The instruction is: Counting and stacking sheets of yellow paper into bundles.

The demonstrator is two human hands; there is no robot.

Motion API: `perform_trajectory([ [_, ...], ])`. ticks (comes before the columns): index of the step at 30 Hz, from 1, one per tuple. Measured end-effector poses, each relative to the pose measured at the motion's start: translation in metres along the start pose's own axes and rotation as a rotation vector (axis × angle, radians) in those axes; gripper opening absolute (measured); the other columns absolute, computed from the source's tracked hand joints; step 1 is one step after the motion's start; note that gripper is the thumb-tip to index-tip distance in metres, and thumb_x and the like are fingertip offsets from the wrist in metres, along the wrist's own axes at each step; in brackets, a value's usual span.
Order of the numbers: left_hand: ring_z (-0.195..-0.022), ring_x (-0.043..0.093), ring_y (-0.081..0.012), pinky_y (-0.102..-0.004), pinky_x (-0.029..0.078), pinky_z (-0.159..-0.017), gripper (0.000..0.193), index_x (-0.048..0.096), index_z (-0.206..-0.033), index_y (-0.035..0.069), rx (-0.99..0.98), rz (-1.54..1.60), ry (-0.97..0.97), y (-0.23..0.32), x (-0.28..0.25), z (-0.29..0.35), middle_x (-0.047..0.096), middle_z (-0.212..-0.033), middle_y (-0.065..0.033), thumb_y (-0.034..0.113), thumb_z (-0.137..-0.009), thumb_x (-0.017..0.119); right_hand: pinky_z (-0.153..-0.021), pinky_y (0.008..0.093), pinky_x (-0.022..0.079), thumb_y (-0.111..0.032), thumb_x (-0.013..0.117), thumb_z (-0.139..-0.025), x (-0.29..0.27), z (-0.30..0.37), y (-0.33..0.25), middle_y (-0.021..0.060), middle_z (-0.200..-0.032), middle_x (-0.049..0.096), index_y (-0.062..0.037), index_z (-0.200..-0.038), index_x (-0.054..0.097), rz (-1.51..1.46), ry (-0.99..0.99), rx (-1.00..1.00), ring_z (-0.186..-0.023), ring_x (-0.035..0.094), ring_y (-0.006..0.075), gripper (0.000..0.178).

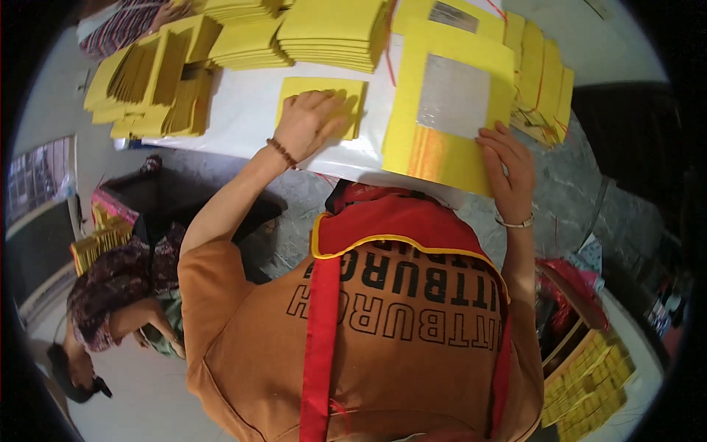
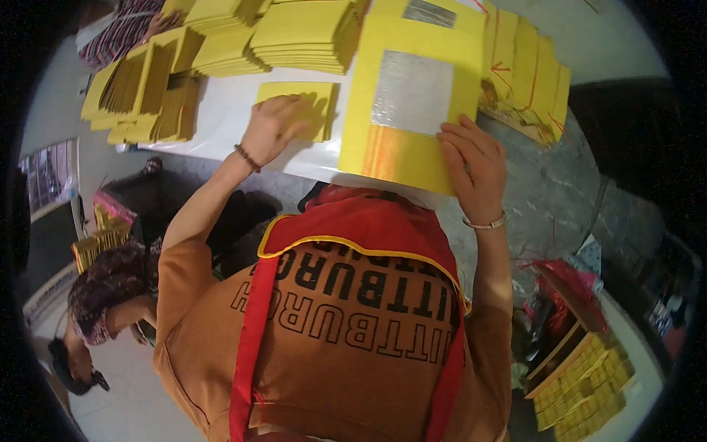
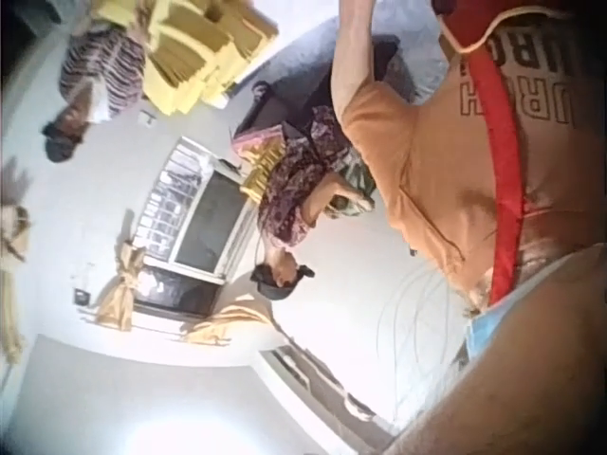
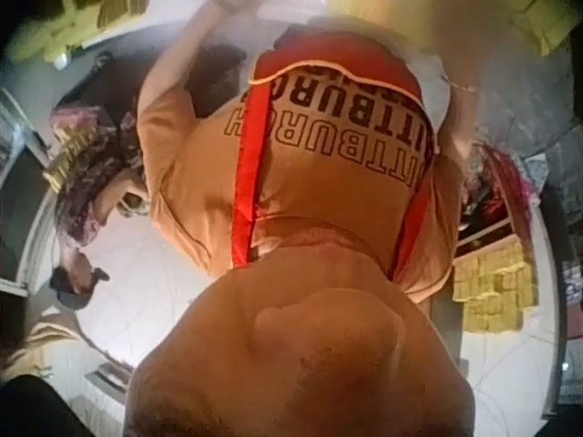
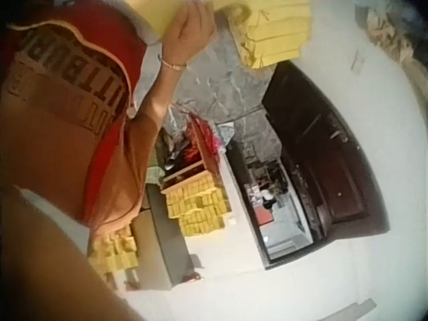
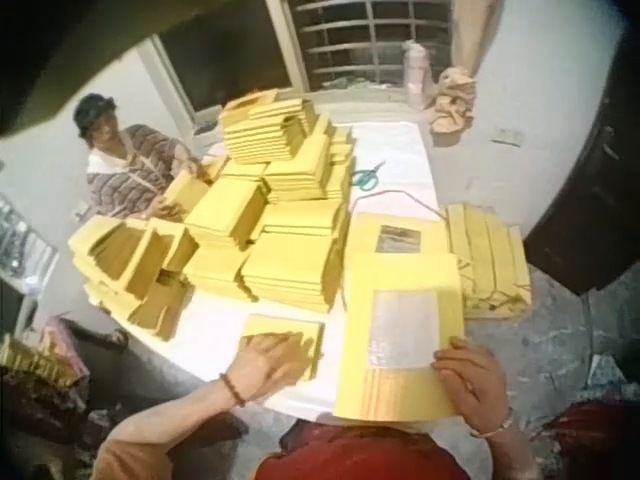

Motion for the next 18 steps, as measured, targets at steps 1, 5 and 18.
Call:
perform_trajectory([
  [1,-0.104,0.049,-0.0289,-0.0375,0.037,-0.085,0.039,0.054,-0.115,0.011,-0.086,0.139,0.058,0.009,-0.016,-0.007,0.053,-0.114,-0.0117,0.028,-0.08,0.06,-0.087,0.0337,0.035,-0.012,0.056,-0.082,-0.001,-0.001,-0.001,0.0035,-0.1,0.064,-0.0079,-0.091,0.065,-0.003,-0.004,0.004,-0.106,0.056,0.0229,0.014],
  [5,-0.09,0.053,-0.0293,-0.0362,0.039,-0.082,0.033,0.057,-0.109,0.005,0.345,0.311,0.118,0.086,-0.054,-0.031,0.057,-0.103,-0.0122,0.018,-0.079,0.062,-0.083,0.0333,0.036,-0.013,0.057,-0.081,-0.001,-0.003,-0.003,0.0029,-0.098,0.065,-0.0091,-0.088,0.065,0.038,-0.003,-0.008,-0.104,0.057,0.0214,0.011],
  [18,-0.085,0.053,-0.0234,-0.0327,0.045,-0.072,0.034,0.059,-0.102,0.006,0.475,0.263,-0.066,0.093,-0.047,-0.046,0.056,-0.098,-0.0087,0.019,-0.072,0.066,-0.088,0.0366,0.042,-0.017,0.05,-0.087,-0.002,-0.002,0.01,0.0105,-0.097,0.065,-0.0004,-0.083,0.065,-0.361,-0.002,0.125,-0.106,0.055,0.0304,0.023],
])
Point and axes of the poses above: each hand's wrist, its own z-axis away from the middle knuckle, its own x-axis out of the palm, y = z × x, the point moved 2 cm from there along -z, towards the middle knuckle
